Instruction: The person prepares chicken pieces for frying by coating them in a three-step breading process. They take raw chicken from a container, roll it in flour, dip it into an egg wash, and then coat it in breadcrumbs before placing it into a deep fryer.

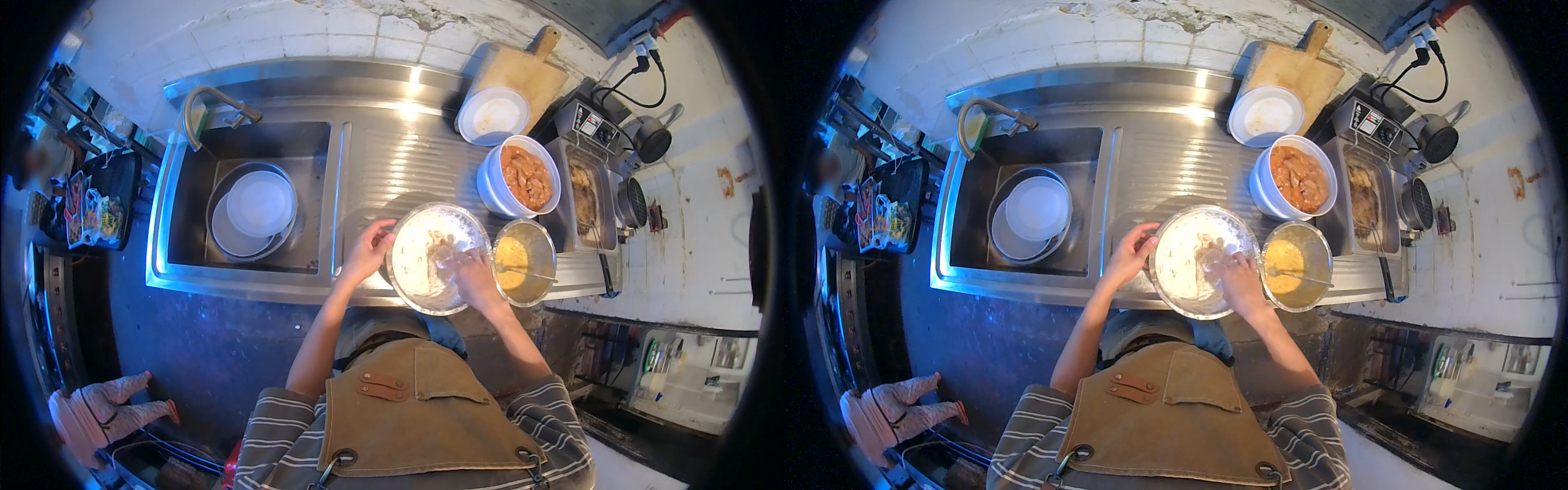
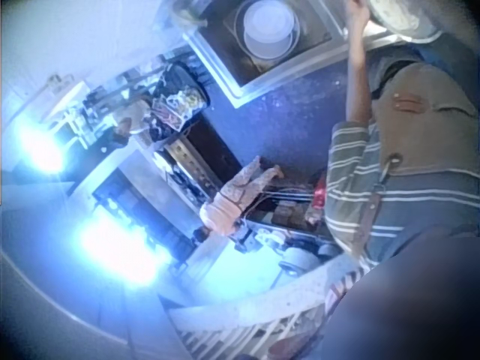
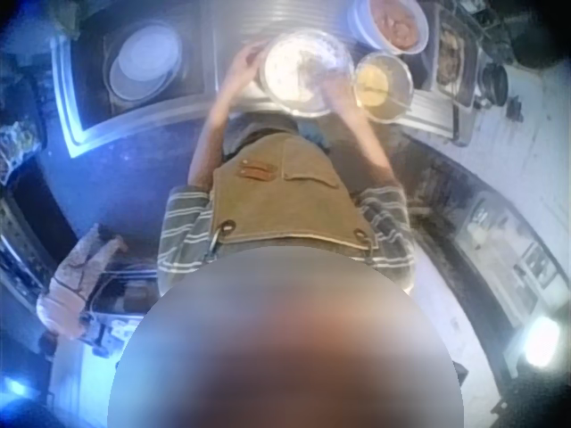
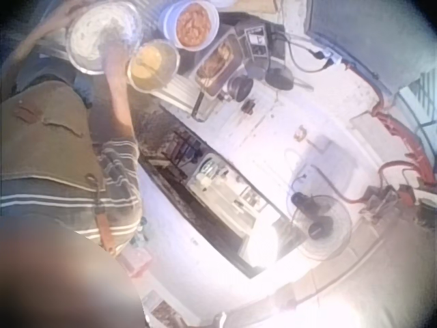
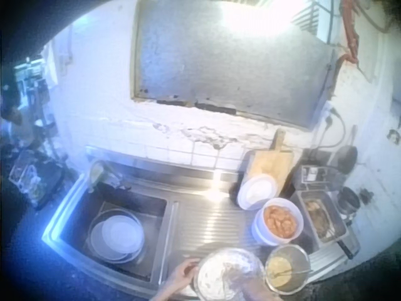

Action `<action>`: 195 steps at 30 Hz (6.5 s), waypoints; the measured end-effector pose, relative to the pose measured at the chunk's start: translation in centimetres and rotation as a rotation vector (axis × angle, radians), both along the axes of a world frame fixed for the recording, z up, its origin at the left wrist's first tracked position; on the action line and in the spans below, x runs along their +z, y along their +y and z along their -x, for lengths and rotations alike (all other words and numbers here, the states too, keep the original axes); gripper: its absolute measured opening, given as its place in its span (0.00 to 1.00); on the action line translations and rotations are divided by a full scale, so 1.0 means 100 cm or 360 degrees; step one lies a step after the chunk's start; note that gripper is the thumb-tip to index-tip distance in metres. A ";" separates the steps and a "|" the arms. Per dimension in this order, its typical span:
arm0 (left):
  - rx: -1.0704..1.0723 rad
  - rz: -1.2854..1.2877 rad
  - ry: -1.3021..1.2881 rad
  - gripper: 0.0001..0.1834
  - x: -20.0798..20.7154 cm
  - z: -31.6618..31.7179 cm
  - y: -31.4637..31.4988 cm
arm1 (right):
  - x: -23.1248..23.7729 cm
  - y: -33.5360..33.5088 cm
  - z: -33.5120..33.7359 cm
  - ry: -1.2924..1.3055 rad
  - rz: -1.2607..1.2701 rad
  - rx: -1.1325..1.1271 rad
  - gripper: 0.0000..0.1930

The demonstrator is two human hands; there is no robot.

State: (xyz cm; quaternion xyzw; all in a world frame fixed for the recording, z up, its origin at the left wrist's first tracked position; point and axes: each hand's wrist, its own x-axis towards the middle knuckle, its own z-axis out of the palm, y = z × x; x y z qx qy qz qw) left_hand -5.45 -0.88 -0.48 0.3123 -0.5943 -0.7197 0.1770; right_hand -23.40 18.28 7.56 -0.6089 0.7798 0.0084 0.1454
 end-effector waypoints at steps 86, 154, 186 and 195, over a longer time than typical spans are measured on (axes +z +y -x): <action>0.0200 0.0297 -0.0384 0.20 0.034 0.007 0.027 | 0.080 0.084 0.408 0.0564 0.0615 -0.1102 0.17; 0.0414 0.0322 -0.0209 0.16 0.003 0.000 0.029 | 0.033 -0.058 0.354 -0.0371 -0.0153 -0.0575 0.30; 0.0431 0.0243 -0.0178 0.15 0.014 0.003 0.033 | 0.036 -0.081 0.348 0.0996 -0.0136 -0.0128 0.18; 0.0452 0.0266 -0.0236 0.16 0.018 0.007 0.034 | 0.026 -0.088 0.354 0.1184 -0.0351 0.0099 0.35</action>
